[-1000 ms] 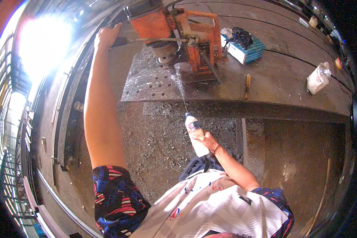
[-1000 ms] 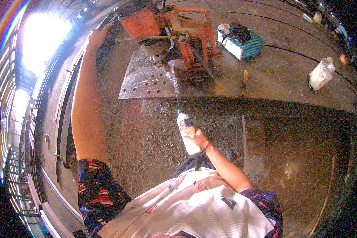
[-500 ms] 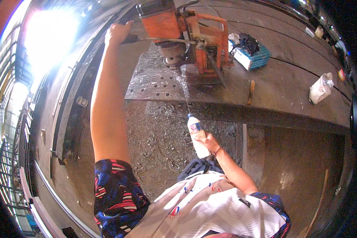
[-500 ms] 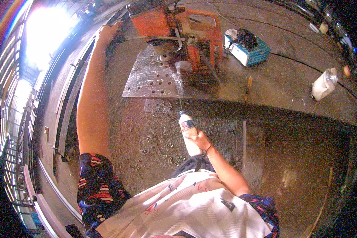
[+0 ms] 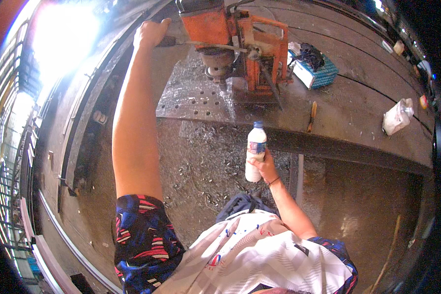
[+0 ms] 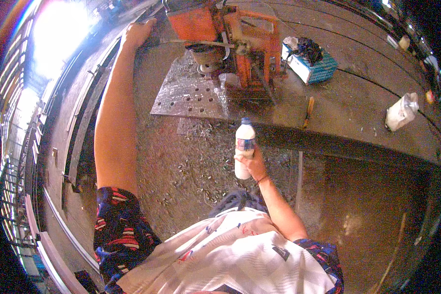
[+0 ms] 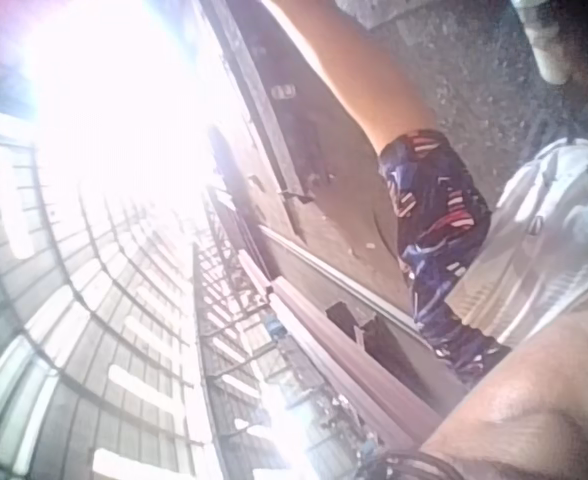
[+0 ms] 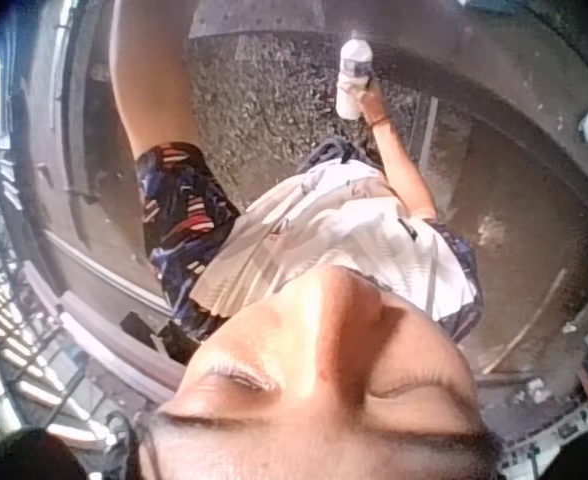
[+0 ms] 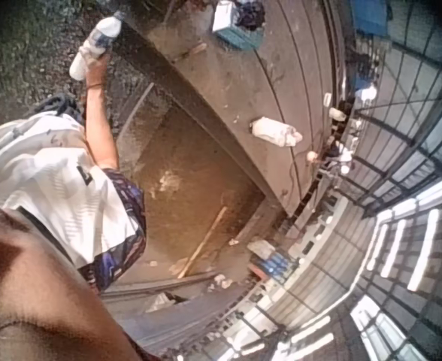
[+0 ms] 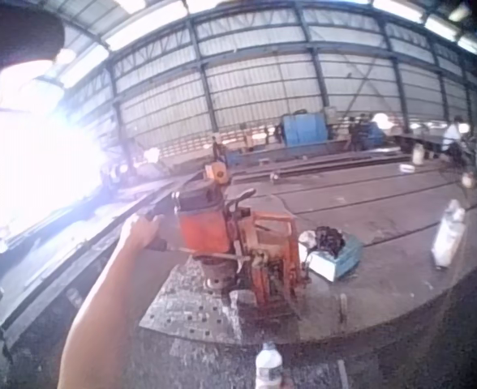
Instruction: The person operates a drill press to create holes in a metal plate. They repeatedly apply liquid from a bottle to the drilling area, likely as a coolant or lubricant, and use a brush to clear away metal shavings.
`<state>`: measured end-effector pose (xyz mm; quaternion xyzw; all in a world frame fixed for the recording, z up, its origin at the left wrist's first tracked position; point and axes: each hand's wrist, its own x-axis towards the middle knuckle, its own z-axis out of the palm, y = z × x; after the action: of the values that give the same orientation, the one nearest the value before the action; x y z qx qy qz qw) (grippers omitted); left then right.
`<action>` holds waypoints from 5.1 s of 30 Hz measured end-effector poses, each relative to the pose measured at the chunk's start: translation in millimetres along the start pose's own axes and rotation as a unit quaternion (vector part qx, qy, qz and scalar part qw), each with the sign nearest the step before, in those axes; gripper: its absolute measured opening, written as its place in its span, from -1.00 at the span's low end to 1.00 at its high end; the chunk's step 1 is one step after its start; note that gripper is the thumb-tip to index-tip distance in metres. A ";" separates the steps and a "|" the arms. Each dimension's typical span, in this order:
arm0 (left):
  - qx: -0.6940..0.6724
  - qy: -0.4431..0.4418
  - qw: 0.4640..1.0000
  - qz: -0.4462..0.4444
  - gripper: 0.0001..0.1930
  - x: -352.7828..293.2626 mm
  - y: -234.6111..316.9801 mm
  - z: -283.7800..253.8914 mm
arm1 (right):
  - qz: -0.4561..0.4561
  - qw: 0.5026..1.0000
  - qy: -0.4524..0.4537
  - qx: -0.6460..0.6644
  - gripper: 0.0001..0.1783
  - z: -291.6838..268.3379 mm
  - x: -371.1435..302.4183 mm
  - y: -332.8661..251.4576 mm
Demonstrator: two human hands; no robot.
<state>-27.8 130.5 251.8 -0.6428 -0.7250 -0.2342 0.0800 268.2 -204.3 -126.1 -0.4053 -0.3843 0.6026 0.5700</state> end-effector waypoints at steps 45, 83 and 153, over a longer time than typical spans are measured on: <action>-0.674 -0.334 0.643 -0.141 -0.22 -393.8 -87.6 127.1 | -0.232 0.787 -0.263 -0.508 -0.31 365.5 273.7 -323.1; -0.747 -0.470 0.323 -0.344 -0.46 -408.2 -103.8 162.4 | -0.121 0.718 -0.224 -0.647 -0.53 379.5 252.8 -307.9; -0.747 -0.464 0.382 -0.283 -0.42 -427.6 -116.2 166.0 | -0.213 0.710 -0.244 -0.625 -0.60 354.9 255.9 -331.2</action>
<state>-41.0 -186.0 -99.7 -0.2090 -0.3207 -0.3556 -0.8527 58.2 68.9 300.9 -0.4154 -0.8750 0.1649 0.1861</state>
